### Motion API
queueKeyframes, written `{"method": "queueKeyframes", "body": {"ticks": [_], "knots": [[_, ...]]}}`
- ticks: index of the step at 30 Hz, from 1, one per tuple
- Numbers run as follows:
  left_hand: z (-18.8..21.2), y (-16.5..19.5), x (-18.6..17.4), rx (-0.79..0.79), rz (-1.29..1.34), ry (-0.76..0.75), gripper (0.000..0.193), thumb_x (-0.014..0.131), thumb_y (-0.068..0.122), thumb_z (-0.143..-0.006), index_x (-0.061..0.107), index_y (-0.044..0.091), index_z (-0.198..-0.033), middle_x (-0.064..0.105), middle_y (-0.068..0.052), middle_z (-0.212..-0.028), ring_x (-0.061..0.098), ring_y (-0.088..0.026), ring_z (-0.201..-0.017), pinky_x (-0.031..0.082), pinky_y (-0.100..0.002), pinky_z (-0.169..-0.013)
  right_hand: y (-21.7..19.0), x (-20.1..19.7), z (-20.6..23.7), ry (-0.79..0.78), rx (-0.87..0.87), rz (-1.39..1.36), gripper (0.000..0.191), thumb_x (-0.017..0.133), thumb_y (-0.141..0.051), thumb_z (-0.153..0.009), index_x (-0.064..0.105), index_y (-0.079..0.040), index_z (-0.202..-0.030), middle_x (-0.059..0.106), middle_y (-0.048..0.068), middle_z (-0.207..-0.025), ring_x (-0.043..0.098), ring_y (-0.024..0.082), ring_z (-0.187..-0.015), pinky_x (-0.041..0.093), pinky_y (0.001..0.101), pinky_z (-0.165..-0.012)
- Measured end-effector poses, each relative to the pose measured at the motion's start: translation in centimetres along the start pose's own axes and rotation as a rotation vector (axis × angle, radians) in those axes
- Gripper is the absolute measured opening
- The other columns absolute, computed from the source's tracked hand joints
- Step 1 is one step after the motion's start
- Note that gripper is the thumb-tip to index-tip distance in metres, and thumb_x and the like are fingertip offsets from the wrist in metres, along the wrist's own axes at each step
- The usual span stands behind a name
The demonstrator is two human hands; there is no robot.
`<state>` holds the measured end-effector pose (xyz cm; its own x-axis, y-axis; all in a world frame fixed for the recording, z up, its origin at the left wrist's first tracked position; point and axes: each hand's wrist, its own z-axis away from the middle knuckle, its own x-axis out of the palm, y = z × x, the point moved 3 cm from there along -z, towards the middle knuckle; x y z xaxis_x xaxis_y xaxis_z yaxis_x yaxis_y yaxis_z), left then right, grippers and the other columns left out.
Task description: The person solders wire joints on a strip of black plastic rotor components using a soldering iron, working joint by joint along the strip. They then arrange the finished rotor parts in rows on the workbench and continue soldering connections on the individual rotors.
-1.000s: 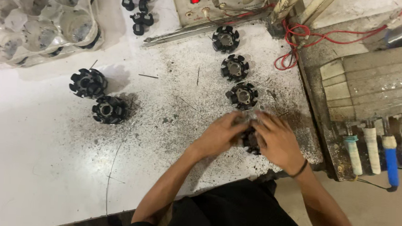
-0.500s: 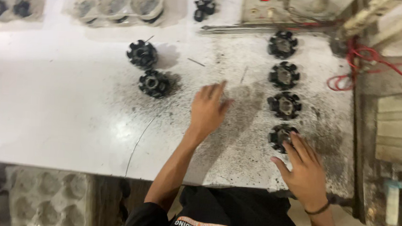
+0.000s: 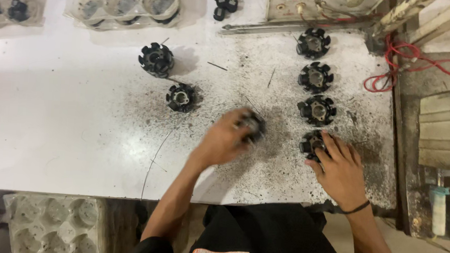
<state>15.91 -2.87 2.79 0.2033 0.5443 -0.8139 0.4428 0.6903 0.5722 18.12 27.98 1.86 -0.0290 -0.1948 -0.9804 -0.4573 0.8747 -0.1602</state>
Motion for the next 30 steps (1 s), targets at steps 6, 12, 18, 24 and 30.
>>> {"method": "queueKeyframes", "body": {"ticks": [6, 12, 18, 24, 30], "knots": [[-1.1, 9.5, 8.2, 0.487, 0.051, -0.191, 0.046, 0.075, 0.008, -0.076, 0.071, 0.021, -0.12, 0.054, -0.011, -0.146, 0.06, -0.034, -0.133, 0.054, -0.047, -0.109, -0.5, -1.9, 4.3, 0.0, 0.045, -0.107, 0.037, 0.069, -0.022, -0.093, 0.071, -0.006, -0.126, 0.052, 0.01, -0.157, 0.052, 0.031, -0.138, 0.045, 0.049, -0.111], [-5.0, 9.2, 9.4, -0.007, 0.148, -0.204, 0.053, 0.075, 0.022, -0.091, 0.058, 0.02, -0.142, 0.056, -0.018, -0.118, 0.07, -0.034, -0.089, 0.061, -0.044, -0.067, -3.4, -2.4, 9.2, -0.014, 0.145, -0.199, 0.047, 0.083, -0.038, -0.073, 0.073, -0.007, -0.106, 0.051, 0.011, -0.148, 0.056, 0.035, -0.126, 0.046, 0.0515, -0.101], [-5.8, 7.9, 9.5, 0.004, 0.032, -0.118, 0.056, 0.074, 0.022, -0.091, 0.057, 0.021, -0.145, 0.061, -0.017, -0.117, 0.069, -0.035, -0.085, 0.06, -0.045, -0.066, -3.6, -2.8, 7.4, 0.043, 0.307, -0.132, 0.044, 0.084, -0.044, -0.073, 0.075, -0.009, -0.097, 0.058, 0.013, -0.138, 0.06, 0.036, -0.112, 0.049, 0.0477, -0.093], [0.2, -5.1, -2.1, -0.486, -0.423, 0.492, 0.042, 0.08, 0.024, -0.09, 0.069, 0.006, -0.125, 0.067, -0.016, -0.12, 0.063, -0.037, -0.11, 0.052, -0.053, -0.09, -2.9, -4.4, 4.6, 0.13, 0.159, -0.109, 0.043, 0.082, -0.043, -0.081, 0.076, -0.009, -0.107, 0.063, 0.01, -0.137, 0.059, 0.031, -0.108, 0.049, 0.0452, -0.091], [1.5, -10.4, -2.8, -0.701, -0.498, 0.359, 0.042, 0.08, 0.03, -0.089, 0.069, 0.0, -0.115, 0.054, -0.031, -0.142, 0.052, -0.049, -0.128, 0.049, -0.052, -0.1, -4.4, -2.8, -5.1, 0.198, -0.173, -0.138, 0.031, 0.076, -0.034, -0.089, 0.075, -0.009, -0.108, 0.064, 0.01, -0.135, 0.063, 0.029, -0.117, 0.052, 0.0467, -0.099]]}}
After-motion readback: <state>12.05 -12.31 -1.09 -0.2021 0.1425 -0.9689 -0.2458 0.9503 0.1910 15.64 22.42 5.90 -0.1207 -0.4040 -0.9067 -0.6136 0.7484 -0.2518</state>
